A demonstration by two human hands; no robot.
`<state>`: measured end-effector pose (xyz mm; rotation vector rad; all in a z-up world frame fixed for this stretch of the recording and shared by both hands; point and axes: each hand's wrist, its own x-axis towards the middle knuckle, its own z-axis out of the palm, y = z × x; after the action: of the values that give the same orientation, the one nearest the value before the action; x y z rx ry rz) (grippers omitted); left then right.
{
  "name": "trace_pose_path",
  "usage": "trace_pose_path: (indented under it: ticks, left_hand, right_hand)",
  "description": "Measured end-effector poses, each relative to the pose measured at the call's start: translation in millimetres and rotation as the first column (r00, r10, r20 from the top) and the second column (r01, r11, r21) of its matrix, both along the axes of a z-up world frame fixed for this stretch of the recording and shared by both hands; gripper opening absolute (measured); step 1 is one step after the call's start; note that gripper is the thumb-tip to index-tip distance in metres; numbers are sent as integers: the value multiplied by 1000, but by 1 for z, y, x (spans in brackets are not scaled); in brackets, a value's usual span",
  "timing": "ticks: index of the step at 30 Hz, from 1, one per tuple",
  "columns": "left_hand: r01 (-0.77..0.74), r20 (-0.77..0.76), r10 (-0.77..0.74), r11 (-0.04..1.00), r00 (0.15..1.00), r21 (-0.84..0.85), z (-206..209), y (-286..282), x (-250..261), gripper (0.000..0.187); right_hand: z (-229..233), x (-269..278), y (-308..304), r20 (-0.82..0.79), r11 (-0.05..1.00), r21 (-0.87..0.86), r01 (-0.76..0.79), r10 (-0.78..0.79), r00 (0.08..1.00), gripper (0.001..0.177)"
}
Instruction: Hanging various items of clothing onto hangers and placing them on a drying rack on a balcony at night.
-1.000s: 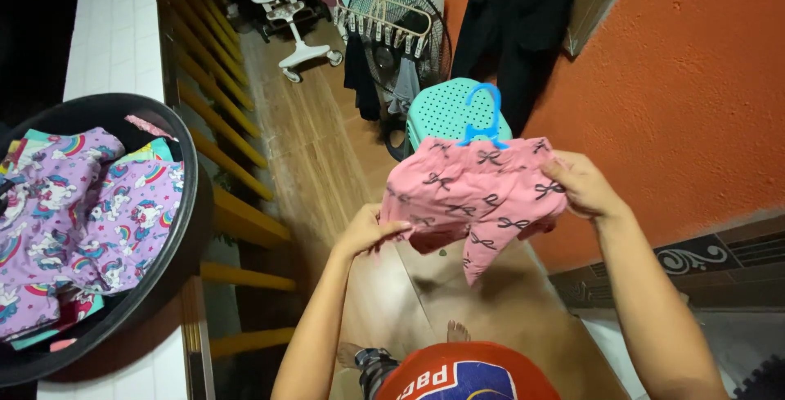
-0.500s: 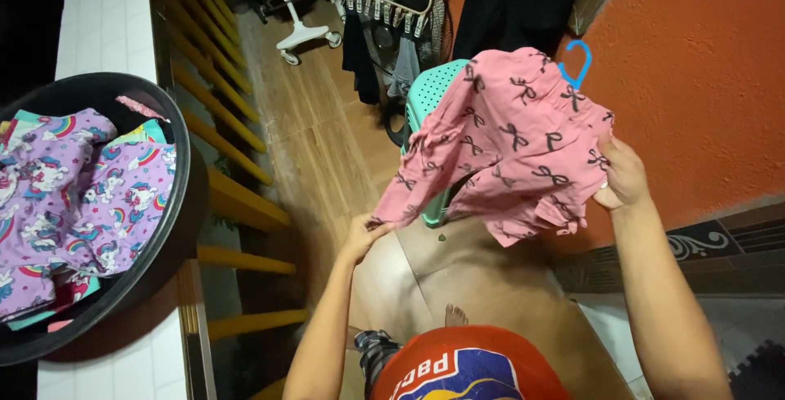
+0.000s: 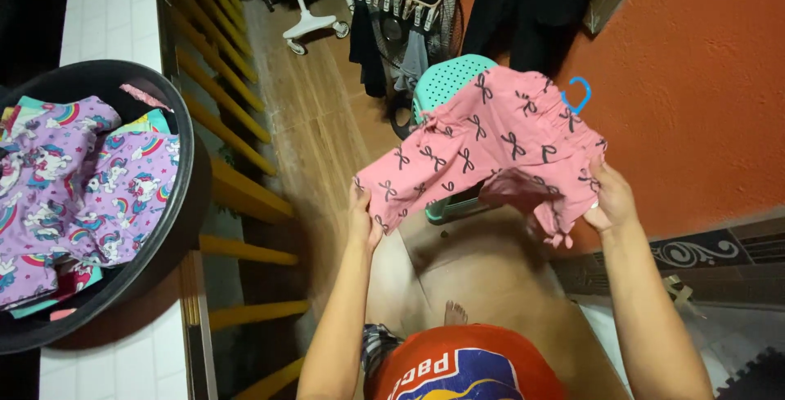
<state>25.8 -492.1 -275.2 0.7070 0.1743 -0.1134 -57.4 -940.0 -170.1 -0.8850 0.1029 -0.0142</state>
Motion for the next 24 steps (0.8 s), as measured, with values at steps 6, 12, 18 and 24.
trace_pose_path:
  ticks: [6, 12, 18, 24]
  left_hand:
    - [7, -181, -21, 997, 983, -75, 49, -10, -10, 84]
    - [290, -48, -335, 870, 941, -399, 1, 0, -6, 79]
    - [234, 62, -226, 946, 972, -223, 9, 5, -18, 76]
    - [221, 65, -222, 975, 973, 20, 22, 35, -33, 88]
  right_hand:
    - [8, -7, 21, -37, 999, 41, -31, 33, 999, 64]
    - [1, -7, 22, -56, 999, 37, -28, 30, 998, 62]
    - [-4, -9, 13, -50, 999, 35, 5, -3, 999, 61]
    - [-10, -16, 0, -57, 997, -23, 74, -76, 995, 57]
